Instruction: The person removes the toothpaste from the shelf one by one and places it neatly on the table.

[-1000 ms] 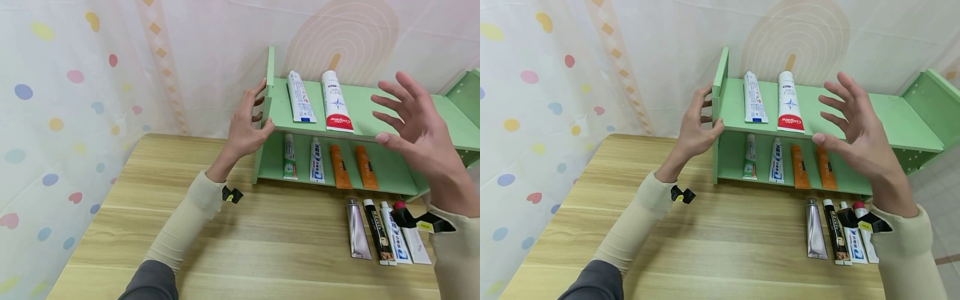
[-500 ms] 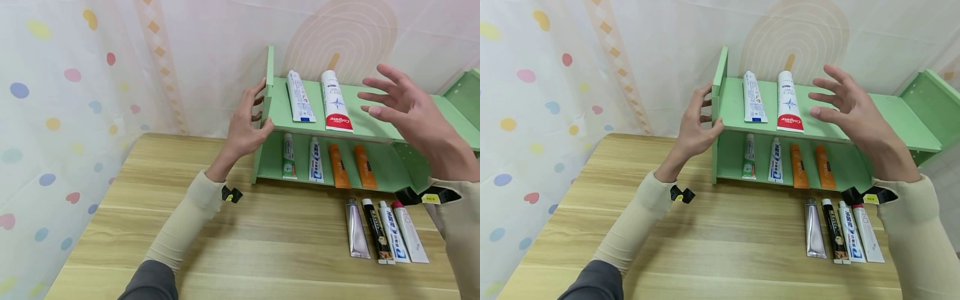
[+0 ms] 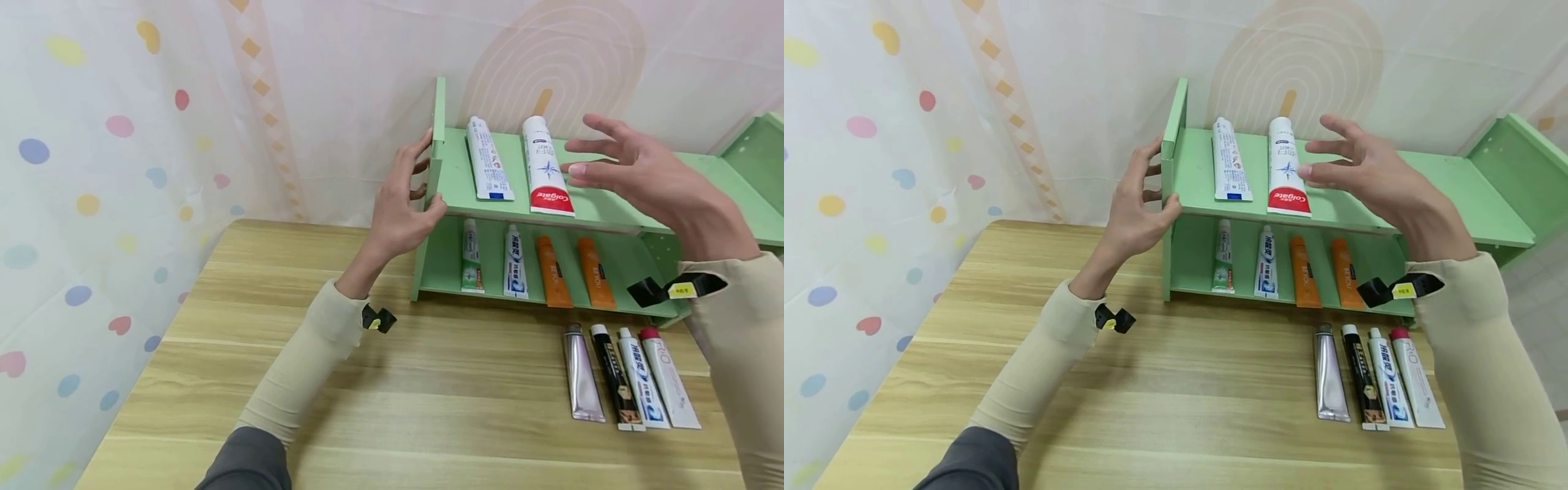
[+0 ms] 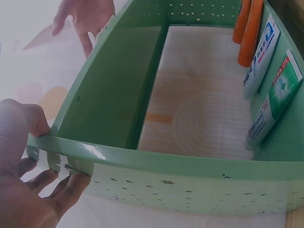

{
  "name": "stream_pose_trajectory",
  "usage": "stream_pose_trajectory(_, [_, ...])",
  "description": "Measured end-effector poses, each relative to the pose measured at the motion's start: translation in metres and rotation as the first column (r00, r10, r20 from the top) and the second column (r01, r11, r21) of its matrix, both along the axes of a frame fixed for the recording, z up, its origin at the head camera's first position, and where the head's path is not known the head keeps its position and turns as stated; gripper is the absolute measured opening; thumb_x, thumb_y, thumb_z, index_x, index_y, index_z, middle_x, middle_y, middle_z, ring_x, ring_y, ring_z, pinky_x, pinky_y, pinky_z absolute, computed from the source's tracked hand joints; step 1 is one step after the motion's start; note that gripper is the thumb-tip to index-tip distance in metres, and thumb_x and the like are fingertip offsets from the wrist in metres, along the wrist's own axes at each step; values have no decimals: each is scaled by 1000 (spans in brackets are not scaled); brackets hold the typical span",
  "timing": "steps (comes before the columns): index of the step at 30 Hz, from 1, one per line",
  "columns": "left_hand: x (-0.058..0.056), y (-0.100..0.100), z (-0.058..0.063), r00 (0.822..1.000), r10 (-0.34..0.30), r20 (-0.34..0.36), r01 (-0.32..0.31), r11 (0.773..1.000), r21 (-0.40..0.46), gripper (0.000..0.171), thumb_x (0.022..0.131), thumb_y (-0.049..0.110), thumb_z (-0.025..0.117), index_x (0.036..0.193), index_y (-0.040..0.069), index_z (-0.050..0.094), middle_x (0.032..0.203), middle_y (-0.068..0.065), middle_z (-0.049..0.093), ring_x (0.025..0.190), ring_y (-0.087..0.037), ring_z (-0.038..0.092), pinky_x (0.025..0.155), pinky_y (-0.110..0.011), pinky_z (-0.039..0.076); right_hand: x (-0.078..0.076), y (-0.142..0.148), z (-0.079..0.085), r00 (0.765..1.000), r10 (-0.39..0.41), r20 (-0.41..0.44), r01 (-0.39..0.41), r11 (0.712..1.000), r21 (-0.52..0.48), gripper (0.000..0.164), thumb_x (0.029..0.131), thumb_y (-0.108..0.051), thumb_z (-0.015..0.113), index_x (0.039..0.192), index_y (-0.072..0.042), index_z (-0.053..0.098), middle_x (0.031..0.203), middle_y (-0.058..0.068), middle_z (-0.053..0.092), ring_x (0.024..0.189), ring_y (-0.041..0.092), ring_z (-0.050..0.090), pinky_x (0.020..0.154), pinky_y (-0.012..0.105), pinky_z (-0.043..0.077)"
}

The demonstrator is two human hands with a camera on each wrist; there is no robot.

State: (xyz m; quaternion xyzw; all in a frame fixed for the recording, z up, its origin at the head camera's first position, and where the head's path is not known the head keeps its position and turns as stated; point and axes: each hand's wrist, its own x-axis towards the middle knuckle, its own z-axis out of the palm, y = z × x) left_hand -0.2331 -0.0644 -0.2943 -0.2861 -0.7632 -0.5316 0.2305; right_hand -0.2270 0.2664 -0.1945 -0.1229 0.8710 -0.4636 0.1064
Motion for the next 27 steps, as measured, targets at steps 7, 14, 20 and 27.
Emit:
stream_pose_trajectory(7, [1,-2,0,1000,3,19,-3,1000,4,83,87,-1,61,161,19,32,160,-4,38,136,-27,56,97,-36,59,-12,-10,0,998,-33,61,24,991,128,94,99,-36,65,166,-33,-1,170,11,25,147,31,36,96,15,49])
stream_pose_trajectory(14, [1,-3,1,1000,6,5,-6,1000,5,82,86,-1,61,161,19,33,160,-4,40,135,-26,56,96,-37,60,-22,-20,1,988,-100,115,75,976,206,103,94,-48,69,166,-30,-3,171,13,24,148,35,36,120,54,32])
stream_pose_trajectory(20, [2,-2,1,1000,-4,4,4,1000,11,83,86,-2,62,161,18,34,159,-4,41,135,-27,56,96,-37,60,-29,-28,1,985,-141,101,108,955,275,104,93,-48,69,167,-23,1,168,18,27,135,33,46,114,51,36])
stream_pose_trajectory(27, [2,-2,0,1000,5,-3,-5,1000,8,82,86,-2,61,161,18,34,158,-5,41,135,-27,56,96,-36,60,-36,-34,2,983,-159,90,125,944,306,103,93,-41,73,167,-19,5,166,19,31,128,30,50,82,22,53])
